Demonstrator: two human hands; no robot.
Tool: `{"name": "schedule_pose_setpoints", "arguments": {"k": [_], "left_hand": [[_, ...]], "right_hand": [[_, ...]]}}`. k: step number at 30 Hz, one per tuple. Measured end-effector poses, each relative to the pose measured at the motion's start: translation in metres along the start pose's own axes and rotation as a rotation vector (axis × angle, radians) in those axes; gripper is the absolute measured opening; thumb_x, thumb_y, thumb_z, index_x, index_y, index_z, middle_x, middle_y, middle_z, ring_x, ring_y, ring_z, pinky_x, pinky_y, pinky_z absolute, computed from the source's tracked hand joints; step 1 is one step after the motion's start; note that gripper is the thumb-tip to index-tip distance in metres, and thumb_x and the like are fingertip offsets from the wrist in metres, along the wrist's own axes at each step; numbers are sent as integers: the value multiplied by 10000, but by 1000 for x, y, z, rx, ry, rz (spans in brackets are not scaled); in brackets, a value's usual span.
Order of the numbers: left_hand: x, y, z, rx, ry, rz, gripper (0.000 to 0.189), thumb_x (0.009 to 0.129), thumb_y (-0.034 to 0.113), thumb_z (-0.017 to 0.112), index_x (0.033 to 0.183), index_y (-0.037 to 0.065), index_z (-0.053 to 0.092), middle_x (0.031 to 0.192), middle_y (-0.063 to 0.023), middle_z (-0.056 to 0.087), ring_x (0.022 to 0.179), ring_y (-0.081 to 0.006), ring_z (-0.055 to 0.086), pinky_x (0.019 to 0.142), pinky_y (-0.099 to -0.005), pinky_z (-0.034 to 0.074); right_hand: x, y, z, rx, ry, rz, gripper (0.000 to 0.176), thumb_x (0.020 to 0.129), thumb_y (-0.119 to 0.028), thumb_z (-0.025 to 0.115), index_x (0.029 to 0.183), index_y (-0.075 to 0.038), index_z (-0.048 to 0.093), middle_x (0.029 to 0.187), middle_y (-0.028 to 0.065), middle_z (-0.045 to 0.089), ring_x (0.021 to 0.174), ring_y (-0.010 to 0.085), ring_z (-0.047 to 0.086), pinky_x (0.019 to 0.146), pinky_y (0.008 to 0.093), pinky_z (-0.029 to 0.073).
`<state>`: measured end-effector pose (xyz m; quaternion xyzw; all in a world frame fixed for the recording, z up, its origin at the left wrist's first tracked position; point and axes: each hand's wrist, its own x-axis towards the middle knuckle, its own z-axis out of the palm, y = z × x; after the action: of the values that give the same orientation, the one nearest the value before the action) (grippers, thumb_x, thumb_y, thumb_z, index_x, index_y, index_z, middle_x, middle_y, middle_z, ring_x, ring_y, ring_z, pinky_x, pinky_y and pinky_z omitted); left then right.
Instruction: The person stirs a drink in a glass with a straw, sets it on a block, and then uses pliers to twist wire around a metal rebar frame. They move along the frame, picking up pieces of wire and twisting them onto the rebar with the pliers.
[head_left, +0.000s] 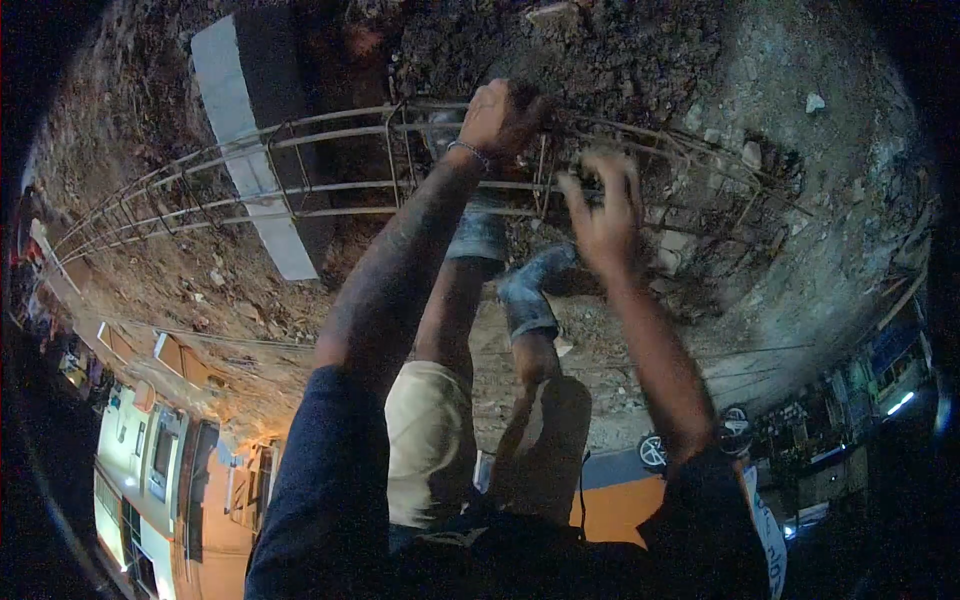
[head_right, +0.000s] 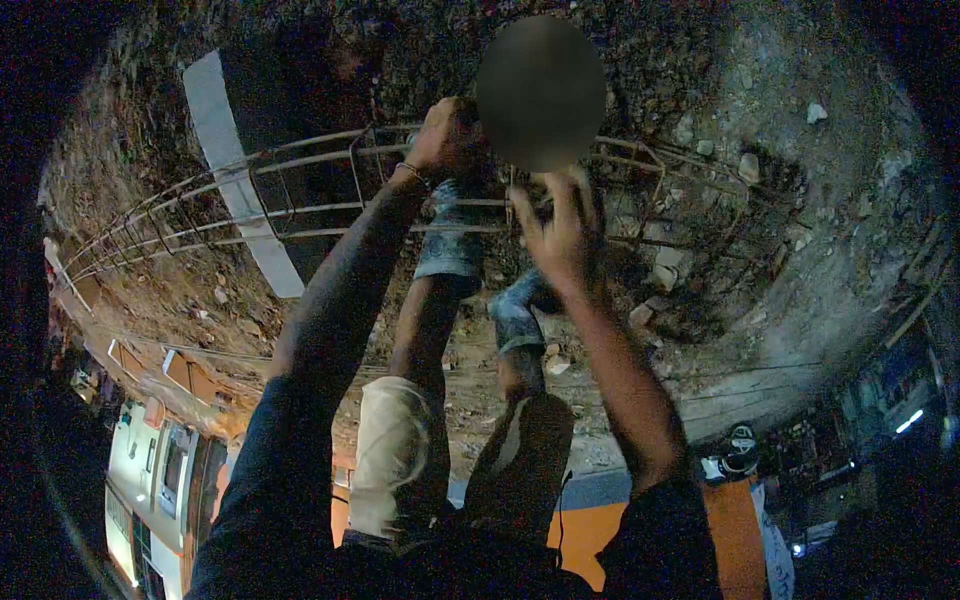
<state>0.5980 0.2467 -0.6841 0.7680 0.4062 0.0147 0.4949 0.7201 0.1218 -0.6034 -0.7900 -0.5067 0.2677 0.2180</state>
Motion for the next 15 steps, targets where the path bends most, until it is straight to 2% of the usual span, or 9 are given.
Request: {"name": "schedule_pose_setpoints", "arguments": {"k": [1,2,3,5,6,9,10,11,15], "left_hand": [[1,-16,13,156,82,153,282,765,296,545,904,54,585,845,-208,554,800,-329,519,677,-418,403],[0,-27,23,311,157,306,273,772,276,542,916,49,588,811,-213,566,798,-328,524,693,-421,404],[-1,-29,23,316,148,315,273,772,276,542,916,49,588,811,-213,566,798,-328,524,693,-421,404],[7,-23,12,-269,37,97,284,780,254,534,940,23,577,792,-182,590,783,-304,558,712,-403,426],[10,-19,6,-456,9,21,288,783,246,532,949,15,574,786,-172,598,779,-297,569,718,-397,433],[5,9,-2,-314,-105,-100,292,804,213,511,943,-39,557,791,-149,617,773,-239,601,724,-340,460],[-1,10,4,-502,-52,-138,291,815,197,496,939,-61,549,820,-153,616,789,-213,600,717,-315,466],[-7,10,10,-691,7,-167,292,826,181,481,934,-84,542,848,-156,615,805,-186,598,709,-290,472],[4,11,17,-536,62,-92,281,830,177,478,921,-79,548,836,-151,617,783,-178,597,688,-286,467]], "right_hand": [[-41,13,8,265,89,230,269,746,-161,601,960,-33,500,920,148,506,870,286,512,705,363,425],[-82,35,24,193,127,240,308,755,-205,596,988,-26,502,863,122,512,779,245,504,639,346,416],[-122,57,41,120,165,253,352,765,-248,592,1017,-18,504,805,96,518,689,205,496,573,329,408],[-167,119,85,-287,168,40,406,741,-249,610,1045,5,520,690,43,534,550,134,470,478,282,378],[-180,146,109,-291,94,127,410,743,-249,607,1053,1,510,708,44,524,569,136,463,492,285,375],[-191,213,184,-98,-109,502,422,750,-249,600,1076,-9,479,764,48,495,627,144,439,535,295,365],[-194,226,205,-35,-141,569,427,753,-249,598,1084,-12,469,782,49,486,646,146,431,550,298,361],[-197,234,221,34,-154,602,432,755,-248,596,1092,-16,459,801,51,476,666,148,423,564,301,358],[-206,236,257,201,-169,630,452,764,-248,586,1123,-29,418,874,56,437,743,158,391,621,314,344]]}}
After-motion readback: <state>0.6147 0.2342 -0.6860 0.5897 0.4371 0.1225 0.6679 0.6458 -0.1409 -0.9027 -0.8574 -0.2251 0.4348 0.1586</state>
